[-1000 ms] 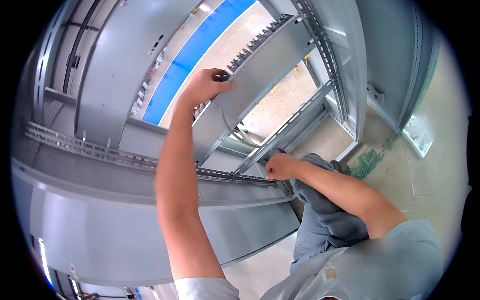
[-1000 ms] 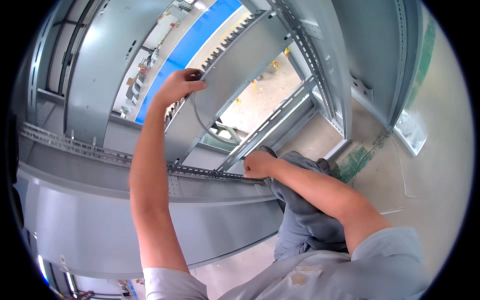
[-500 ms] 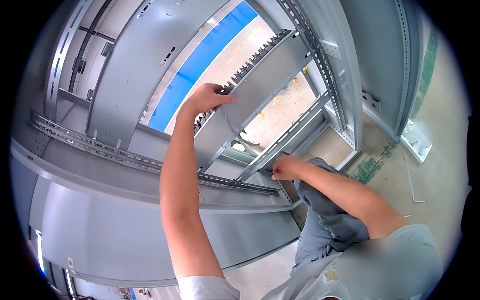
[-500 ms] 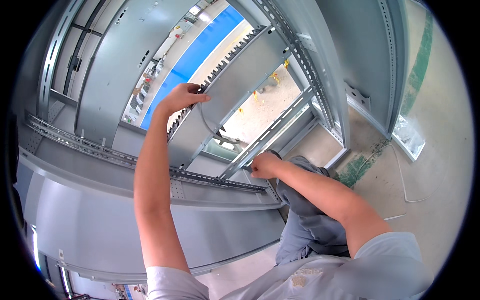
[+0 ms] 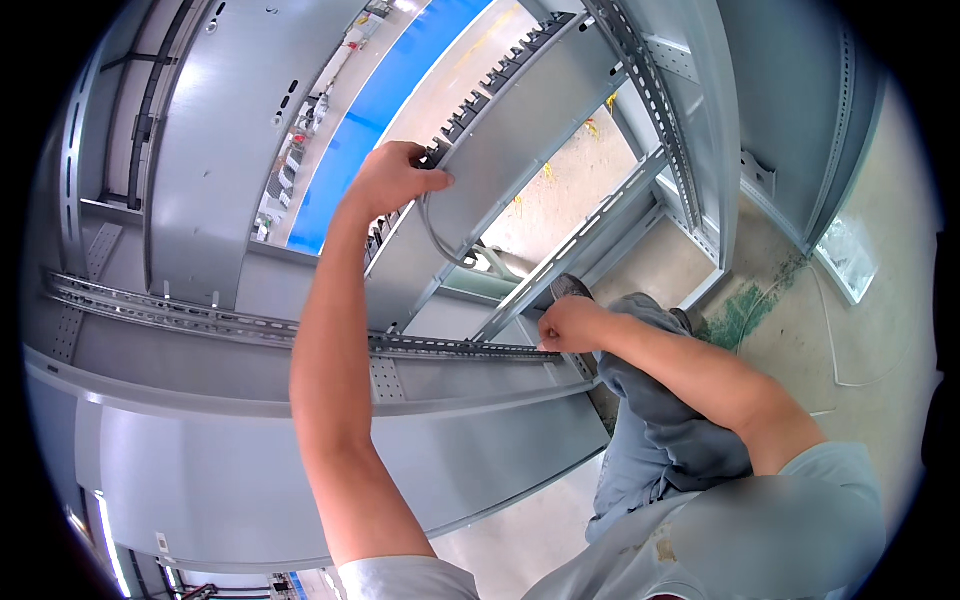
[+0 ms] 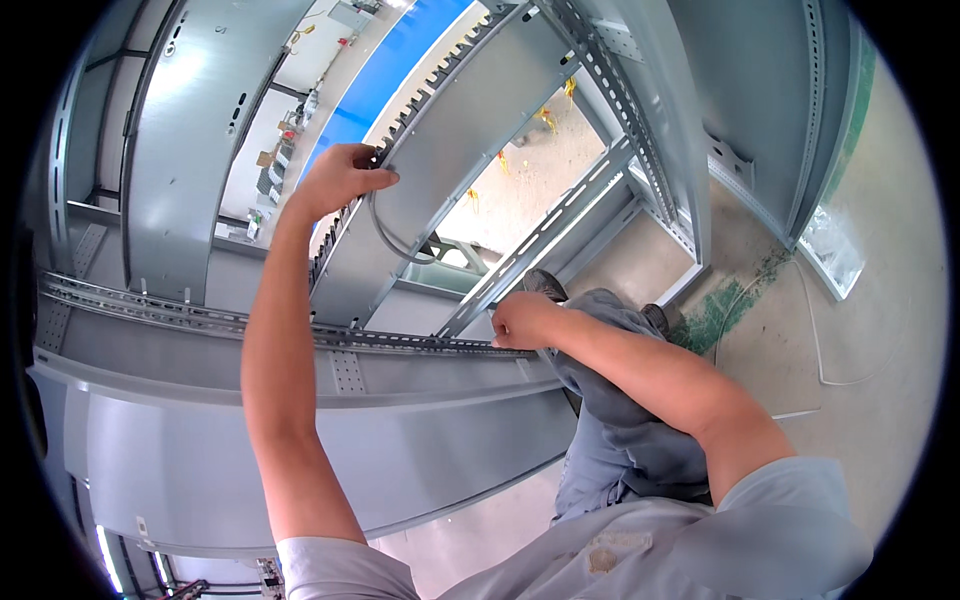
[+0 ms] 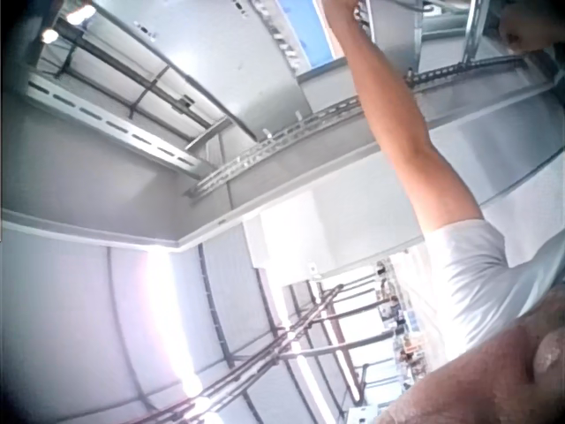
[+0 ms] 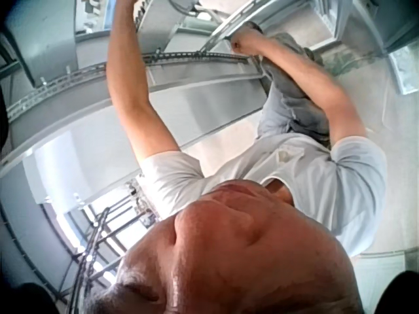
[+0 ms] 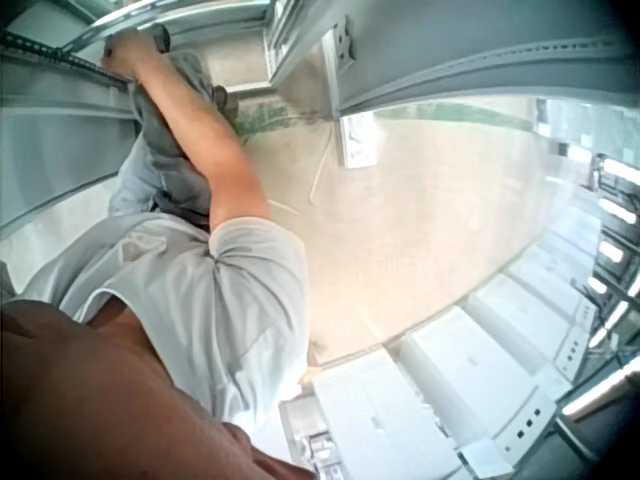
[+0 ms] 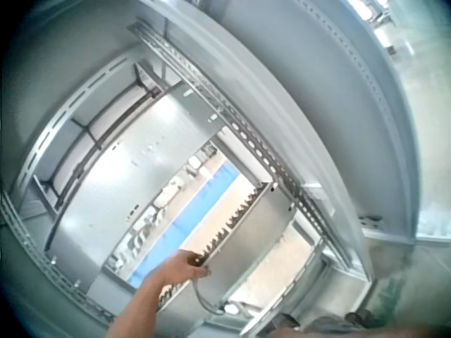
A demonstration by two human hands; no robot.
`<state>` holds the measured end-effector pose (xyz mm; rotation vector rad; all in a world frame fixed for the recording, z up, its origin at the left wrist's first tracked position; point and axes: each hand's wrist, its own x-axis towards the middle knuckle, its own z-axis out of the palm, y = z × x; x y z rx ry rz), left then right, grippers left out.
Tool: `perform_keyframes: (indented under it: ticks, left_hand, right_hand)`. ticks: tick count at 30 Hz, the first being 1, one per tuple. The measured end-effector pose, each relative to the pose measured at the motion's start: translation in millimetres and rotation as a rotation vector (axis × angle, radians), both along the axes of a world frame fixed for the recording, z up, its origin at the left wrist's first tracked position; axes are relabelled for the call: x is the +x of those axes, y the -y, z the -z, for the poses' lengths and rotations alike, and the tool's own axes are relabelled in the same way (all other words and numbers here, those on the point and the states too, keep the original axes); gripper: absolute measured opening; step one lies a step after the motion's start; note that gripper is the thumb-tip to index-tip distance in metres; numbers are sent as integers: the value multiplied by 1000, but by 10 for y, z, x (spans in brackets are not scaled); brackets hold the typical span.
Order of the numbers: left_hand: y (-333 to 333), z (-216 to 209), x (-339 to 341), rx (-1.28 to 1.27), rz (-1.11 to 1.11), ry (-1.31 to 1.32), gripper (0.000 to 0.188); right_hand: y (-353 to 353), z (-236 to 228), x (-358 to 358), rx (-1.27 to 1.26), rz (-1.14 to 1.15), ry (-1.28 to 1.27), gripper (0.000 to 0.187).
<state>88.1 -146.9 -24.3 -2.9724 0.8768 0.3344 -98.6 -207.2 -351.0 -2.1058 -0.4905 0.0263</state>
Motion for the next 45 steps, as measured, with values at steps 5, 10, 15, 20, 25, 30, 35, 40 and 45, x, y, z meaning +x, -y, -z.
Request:
perform_keyframes:
  ticks: [5,10,15,20,25,30,35,40,45]
  left_hand:
    - [68,-244,60,51,-38,-206,85]
    - [-105,-33,74,-39,17,-29,90]
    - [-341,75,-72,-297,5,11,93]
    - [-215,-12,-131,-132,-18,-31,92]
    - [-219,-140,-23,-135,-41,-210,87]
    - [-200,-100,-15,-138,-45,-194,83]
    - [-229,75,-89,-174,-2,-30,77]
    - [-187,-120,70,-105,0,-204,75]
    - [-265,25,23,-197,-5,-78,84]
  right_hand:
    - [37,2,1,12,-12,18,25]
    - [21,45,42,15,7,27,25]
    - [-40,39,74,-44,2,15,27]
    - [-24,40,42,-9,10,18,26]
    - [-11,84,99,-13,23,26,25]
    - [55,8,36,-9,-9,-3,25]
    - [79,-39,25,-8,-40,-15,26]
    - [34,-34,36,11,-40,11,26]
    - [5,5,54,-9,-14,6,26]
